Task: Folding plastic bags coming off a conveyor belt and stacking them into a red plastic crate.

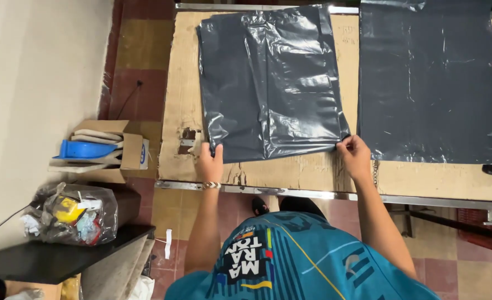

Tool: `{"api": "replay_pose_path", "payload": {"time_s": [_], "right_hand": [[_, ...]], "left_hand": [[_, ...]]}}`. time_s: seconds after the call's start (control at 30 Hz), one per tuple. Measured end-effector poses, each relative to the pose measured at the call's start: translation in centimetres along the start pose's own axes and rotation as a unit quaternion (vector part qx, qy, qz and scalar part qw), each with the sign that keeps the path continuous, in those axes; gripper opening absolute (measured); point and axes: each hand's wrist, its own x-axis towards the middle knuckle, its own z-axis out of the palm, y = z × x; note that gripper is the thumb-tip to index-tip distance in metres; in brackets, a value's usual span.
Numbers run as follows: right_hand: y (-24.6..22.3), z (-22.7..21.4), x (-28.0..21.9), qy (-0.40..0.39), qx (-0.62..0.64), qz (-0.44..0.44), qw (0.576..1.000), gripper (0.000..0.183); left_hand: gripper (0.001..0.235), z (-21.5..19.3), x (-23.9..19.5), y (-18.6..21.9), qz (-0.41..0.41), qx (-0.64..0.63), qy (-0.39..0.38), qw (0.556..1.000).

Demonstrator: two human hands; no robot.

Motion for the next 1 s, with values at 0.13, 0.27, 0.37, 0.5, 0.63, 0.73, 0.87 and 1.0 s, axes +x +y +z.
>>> {"api": "replay_pose_path", "payload": {"time_s": [0.13,0.27,0.37,0.5,0.63,0.73,0.87,1.0], "right_hand": [[1.9,0.5,-0.4,0.037,-0.096,-0.096,0.99,0.017],[-1.5,5.3,-1.4,0.111,-0.283,-0.347,0.887,0.028],[-5.8,10.1,-2.3,-0.025,-0.273,-0.448,0.851,0.041],[-4.5,6.6,1.1,-0.048,-0.401,-0.347,0.847,0.069],[-3.6,6.2,7.0,0.037,-0.49,-0.221,0.843,0.069],[-8.9,10.3,10.8,-0.081,-0.35,-0.382,0.852,0.06],[-4.1,9.0,19.7,-0.019,-0.408,-0.378,0.831,0.054],[-6.6,8.7,29.9,0.067,-0.352,-0.37,0.857,0.051]], "left_hand": [[0.031,0.8,-1.1,0.3,0.035,0.078,0.105,0.991],[0.07,1.8,-1.6,5.2,0.182,0.195,0.111,0.957],[0.065,6.0,-2.9,8.1,0.358,0.176,-0.005,0.917],[0.088,0.1,-0.2,10.4,0.238,0.299,-0.175,0.908],[0.088,4.9,3.9,7.0,0.109,0.333,-0.007,0.936],[0.075,9.2,8.2,11.3,0.314,0.201,-0.08,0.925],[0.07,7.9,13.4,9.6,0.254,0.283,-0.08,0.922],[0.06,9.6,16.7,11.3,0.36,0.23,0.036,0.903]]}}
